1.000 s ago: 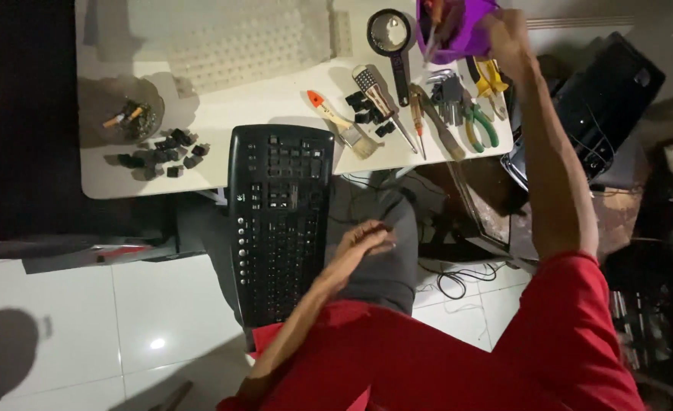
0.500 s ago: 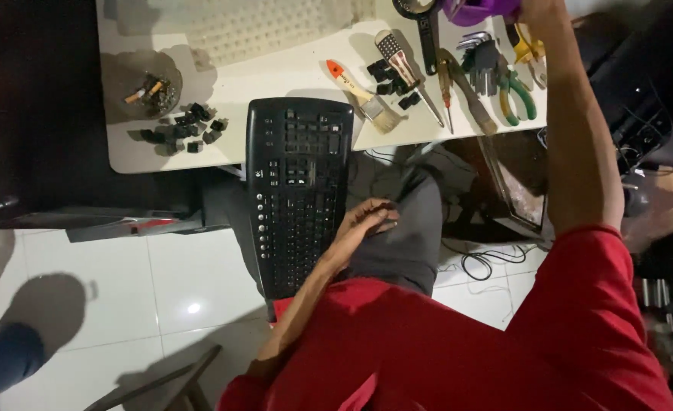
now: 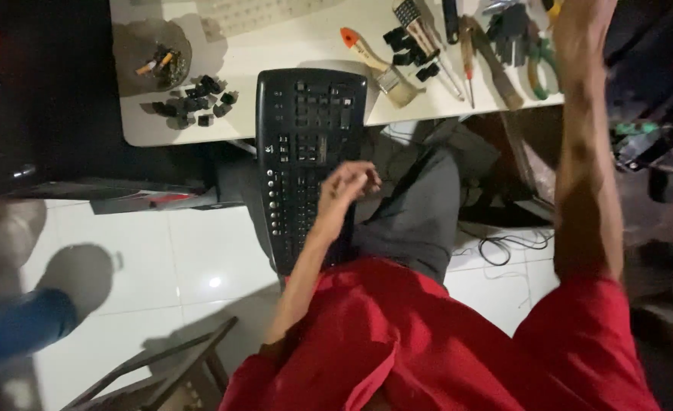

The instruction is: The person cleans a computer keyboard resting on their lap. They brush dust from between the keys with a brush, pry off keycaps with a screwdriver, place the removed keycaps on the table, and pick tools from a purple basket while continuing to brush the keyboard.

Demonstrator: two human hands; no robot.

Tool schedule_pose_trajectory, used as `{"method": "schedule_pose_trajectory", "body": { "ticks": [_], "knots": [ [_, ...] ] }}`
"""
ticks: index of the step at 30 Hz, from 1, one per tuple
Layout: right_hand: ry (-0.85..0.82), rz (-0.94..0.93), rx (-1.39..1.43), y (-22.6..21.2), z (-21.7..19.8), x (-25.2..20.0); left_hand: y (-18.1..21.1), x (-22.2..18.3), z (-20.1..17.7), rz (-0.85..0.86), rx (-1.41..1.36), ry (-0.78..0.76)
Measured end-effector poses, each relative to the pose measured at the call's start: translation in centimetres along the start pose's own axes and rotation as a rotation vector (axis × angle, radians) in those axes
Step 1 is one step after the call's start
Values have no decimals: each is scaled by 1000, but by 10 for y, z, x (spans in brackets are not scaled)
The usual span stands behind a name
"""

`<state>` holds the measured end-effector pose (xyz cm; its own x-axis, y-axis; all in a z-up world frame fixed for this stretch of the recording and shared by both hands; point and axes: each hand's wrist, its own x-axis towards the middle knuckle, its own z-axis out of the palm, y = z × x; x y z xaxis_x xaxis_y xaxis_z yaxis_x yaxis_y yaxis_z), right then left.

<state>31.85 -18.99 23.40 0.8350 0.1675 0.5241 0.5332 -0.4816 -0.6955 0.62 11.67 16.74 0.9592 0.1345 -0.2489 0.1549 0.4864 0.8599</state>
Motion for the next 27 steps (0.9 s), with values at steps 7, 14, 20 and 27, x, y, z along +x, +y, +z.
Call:
{"method": "schedule_pose_trajectory", "body": {
  "ticks": [7, 14, 20, 27],
  "knots": [
    [-87, 600, 798, -131, 70, -102, 83, 34, -21, 489, 669, 157],
    [-254, 101, 506, -162, 99, -121, 102, 89, -28, 956, 1208, 87],
    [-343, -77, 407, -149, 117, -87, 125, 108, -34, 1093, 1527, 50],
    [-472, 115, 521, -146, 132, -70, 123, 100, -18, 1068, 1186, 30]
  ]
}}
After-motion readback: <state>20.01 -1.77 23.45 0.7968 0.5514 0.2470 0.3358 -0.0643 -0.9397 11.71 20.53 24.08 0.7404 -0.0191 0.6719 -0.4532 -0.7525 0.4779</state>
